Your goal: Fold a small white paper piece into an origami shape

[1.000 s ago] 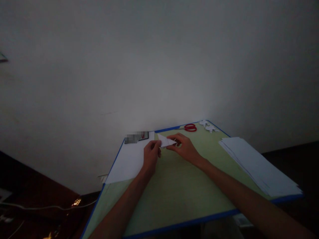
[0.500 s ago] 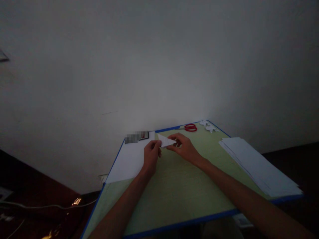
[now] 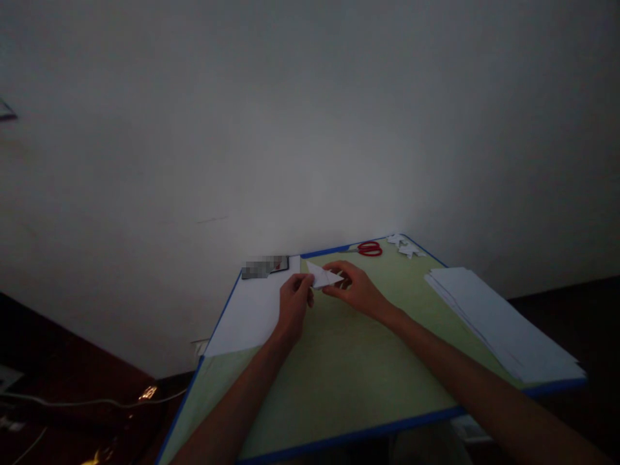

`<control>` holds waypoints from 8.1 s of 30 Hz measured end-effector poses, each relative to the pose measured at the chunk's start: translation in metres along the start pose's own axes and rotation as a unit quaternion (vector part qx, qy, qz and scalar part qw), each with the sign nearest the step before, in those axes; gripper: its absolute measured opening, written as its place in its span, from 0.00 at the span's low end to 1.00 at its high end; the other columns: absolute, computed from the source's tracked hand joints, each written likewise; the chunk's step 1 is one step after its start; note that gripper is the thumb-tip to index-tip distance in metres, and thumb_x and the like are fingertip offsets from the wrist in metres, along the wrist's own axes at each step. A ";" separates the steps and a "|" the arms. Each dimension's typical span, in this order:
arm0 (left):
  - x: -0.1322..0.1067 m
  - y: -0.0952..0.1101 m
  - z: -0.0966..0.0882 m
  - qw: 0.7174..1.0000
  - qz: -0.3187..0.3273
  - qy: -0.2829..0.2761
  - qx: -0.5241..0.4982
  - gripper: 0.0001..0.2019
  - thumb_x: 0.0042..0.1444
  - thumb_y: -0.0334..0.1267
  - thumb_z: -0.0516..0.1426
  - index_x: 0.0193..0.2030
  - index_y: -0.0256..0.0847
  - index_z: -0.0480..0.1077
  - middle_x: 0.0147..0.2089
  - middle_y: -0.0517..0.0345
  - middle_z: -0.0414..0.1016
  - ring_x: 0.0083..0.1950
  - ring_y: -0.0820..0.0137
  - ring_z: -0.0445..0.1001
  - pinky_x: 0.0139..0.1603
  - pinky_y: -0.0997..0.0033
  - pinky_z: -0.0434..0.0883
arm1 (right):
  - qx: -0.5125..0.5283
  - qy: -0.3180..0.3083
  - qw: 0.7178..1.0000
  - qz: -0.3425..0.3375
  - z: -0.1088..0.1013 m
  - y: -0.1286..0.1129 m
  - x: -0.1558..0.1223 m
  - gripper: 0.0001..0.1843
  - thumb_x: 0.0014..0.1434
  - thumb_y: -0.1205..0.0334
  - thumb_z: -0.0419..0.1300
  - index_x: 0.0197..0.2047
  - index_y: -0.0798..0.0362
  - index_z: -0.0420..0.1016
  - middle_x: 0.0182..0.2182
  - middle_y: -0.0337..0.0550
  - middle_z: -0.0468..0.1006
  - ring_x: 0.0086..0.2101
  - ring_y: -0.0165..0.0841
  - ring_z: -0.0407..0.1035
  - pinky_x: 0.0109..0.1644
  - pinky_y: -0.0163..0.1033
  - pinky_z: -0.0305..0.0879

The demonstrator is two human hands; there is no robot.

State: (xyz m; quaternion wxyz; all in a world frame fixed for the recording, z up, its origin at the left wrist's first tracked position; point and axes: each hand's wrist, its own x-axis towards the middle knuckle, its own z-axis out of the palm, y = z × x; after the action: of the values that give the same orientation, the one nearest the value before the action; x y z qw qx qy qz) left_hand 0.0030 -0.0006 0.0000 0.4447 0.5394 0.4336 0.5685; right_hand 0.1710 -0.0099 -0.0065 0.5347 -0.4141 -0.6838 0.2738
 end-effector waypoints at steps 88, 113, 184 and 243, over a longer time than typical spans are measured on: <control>0.005 -0.006 -0.003 1.000 -0.020 -0.015 -0.019 0.12 0.47 0.45 0.64 0.29 0.37 0.73 0.20 0.64 0.64 0.20 0.77 0.61 0.20 0.75 0.58 | 0.025 -0.026 0.999 0.010 -0.003 -0.008 0.000 0.18 0.57 0.53 0.65 0.47 0.52 0.74 0.45 0.46 0.75 0.36 0.31 0.71 0.37 0.38 0.68; 0.006 -0.004 -0.005 1.000 -0.015 0.016 -0.015 0.13 0.47 0.45 0.63 0.27 0.37 0.71 0.19 0.66 0.62 0.19 0.77 0.60 0.20 0.75 0.57 | 0.039 -0.018 0.998 0.041 -0.004 -0.012 -0.001 0.15 0.56 0.53 0.66 0.42 0.53 0.72 0.41 0.43 0.75 0.32 0.30 0.69 0.35 0.37 0.67; -0.002 -0.003 -0.001 0.989 0.060 -0.121 0.065 0.17 0.56 0.51 0.62 0.36 0.36 0.75 0.32 0.53 0.76 0.30 0.71 0.70 0.24 0.75 0.67 | 0.137 -0.005 0.989 0.057 -0.003 0.001 0.009 0.14 0.55 0.52 0.66 0.37 0.54 0.76 0.33 0.44 0.81 0.35 0.36 0.75 0.42 0.41 0.69; -0.001 0.001 0.001 0.999 0.007 -0.034 0.001 0.15 0.49 0.49 0.65 0.29 0.37 0.72 0.26 0.58 0.72 0.22 0.76 0.64 0.21 0.75 0.62 | 0.143 0.047 0.982 0.111 -0.004 0.004 0.010 0.15 0.51 0.50 0.67 0.31 0.53 0.75 0.25 0.38 0.75 0.27 0.31 0.68 0.34 0.38 0.63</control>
State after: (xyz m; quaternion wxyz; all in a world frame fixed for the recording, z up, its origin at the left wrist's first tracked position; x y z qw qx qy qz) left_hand 0.0039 -0.0023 0.0009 0.4543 0.5618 0.4154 0.5526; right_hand 0.1748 0.0004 -0.0042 0.5862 -0.4190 -0.5616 0.4066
